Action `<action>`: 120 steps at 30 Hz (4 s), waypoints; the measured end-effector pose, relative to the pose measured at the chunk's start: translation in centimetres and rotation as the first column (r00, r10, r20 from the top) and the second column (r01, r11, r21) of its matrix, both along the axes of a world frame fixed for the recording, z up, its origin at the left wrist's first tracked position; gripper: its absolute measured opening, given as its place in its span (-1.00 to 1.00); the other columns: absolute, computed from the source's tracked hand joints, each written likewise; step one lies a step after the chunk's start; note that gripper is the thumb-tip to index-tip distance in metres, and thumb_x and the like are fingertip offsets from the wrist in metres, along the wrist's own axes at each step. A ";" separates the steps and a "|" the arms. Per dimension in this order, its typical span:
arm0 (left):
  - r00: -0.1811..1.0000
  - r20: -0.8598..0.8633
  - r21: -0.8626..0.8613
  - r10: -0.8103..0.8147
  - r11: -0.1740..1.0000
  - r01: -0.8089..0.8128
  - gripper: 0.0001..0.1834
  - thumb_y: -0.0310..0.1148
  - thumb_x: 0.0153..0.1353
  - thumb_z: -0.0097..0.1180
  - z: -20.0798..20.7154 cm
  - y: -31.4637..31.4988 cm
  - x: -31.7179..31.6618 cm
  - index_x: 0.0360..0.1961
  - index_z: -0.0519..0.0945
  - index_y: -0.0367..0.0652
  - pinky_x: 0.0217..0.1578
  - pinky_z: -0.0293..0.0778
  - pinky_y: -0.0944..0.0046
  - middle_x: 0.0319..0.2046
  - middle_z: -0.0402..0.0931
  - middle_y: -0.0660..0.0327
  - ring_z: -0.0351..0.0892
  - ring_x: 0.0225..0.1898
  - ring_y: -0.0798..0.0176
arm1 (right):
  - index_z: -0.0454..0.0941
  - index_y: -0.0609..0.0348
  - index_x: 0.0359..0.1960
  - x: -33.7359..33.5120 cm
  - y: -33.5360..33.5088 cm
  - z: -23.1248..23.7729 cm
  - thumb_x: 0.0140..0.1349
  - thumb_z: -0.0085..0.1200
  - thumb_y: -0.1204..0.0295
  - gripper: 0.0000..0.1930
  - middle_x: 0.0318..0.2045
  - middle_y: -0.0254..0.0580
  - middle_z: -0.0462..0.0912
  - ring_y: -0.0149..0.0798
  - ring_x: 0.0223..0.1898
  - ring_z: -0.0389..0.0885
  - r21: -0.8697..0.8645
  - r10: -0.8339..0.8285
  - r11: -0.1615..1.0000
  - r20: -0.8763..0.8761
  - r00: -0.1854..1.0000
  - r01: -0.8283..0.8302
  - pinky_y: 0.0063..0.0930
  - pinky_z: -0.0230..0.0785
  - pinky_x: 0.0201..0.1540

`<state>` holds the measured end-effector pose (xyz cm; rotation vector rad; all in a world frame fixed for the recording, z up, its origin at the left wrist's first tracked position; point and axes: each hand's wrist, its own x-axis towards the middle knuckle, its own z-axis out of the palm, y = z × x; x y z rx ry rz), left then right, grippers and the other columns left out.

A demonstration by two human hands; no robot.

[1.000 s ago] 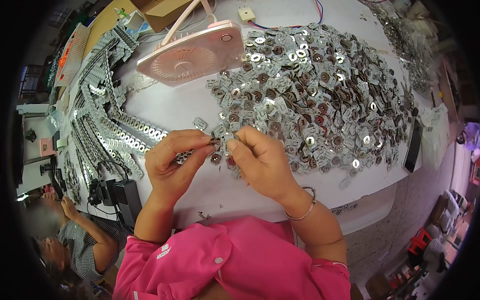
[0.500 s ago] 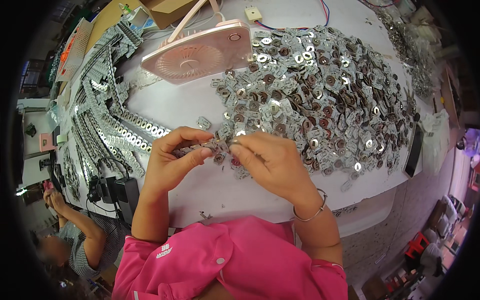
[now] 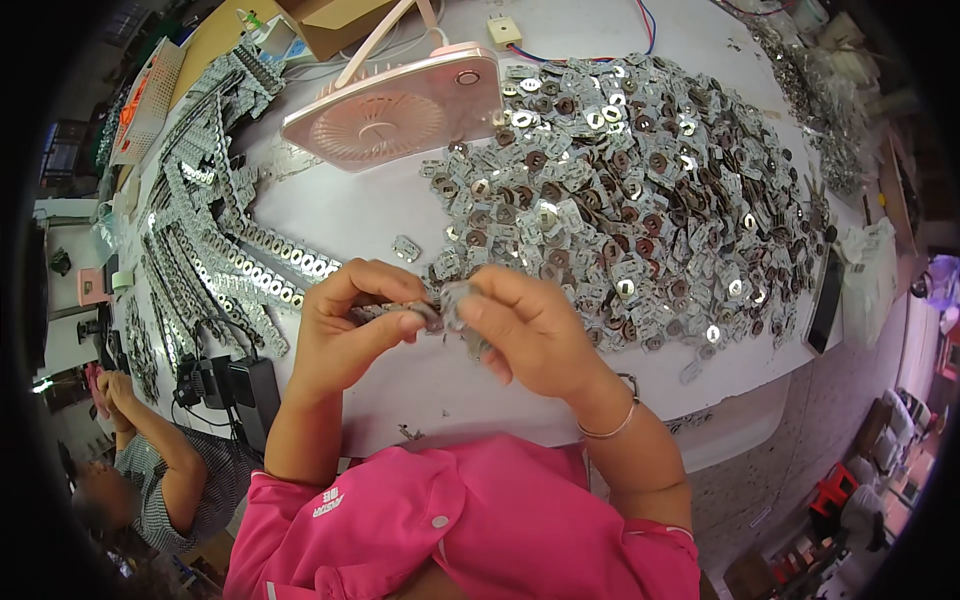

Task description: The recorder is assembling small metal parts by interlocking or fastening them together manually.

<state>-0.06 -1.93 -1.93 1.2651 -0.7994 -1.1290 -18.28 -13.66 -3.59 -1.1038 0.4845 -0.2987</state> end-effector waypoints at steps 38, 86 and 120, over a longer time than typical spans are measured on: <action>0.819 0.568 -0.114 0.080 0.993 -0.018 -0.80 -0.65 0.12 0.27 -1.2 -0.5 -0.4 -0.21 0.65 -0.26 -0.20 0.55 0.35 -0.25 0.63 0.16 0.63 -0.25 0.27 | 0.66 0.30 -0.27 0.7 -0.4 -0.6 0.26 0.20 0.47 -0.87 -0.52 -0.18 0.63 -0.35 -0.54 0.57 -0.725 -0.234 0.678 -0.058 0.971 0.120 -0.47 0.40 -0.45; 0.897 0.420 -0.277 0.138 0.961 -0.018 -0.76 -0.75 0.11 0.24 -1.7 -0.2 -1.4 -0.19 0.60 -0.32 -0.15 0.56 0.30 -0.21 0.62 0.06 0.64 -0.18 0.23 | 0.48 0.23 -0.33 0.6 1.0 -0.8 0.42 -0.01 0.42 -0.83 -0.60 -0.47 0.42 -0.58 -0.57 0.29 -0.545 -0.225 0.821 -0.035 0.974 0.170 -0.61 0.18 -0.53; 0.979 -0.202 0.179 -0.003 0.983 0.040 -0.83 -0.61 0.12 0.34 -1.7 0.4 0.6 -0.26 0.61 -0.29 -0.30 0.64 0.33 -0.35 0.63 0.12 0.66 -0.32 0.28 | 0.64 0.29 -0.26 0.2 -0.2 -0.3 0.35 0.15 0.40 -0.82 -0.61 -0.37 0.59 -0.57 -0.59 0.56 -0.175 0.043 0.982 -0.154 0.987 -0.070 -0.67 0.37 -0.59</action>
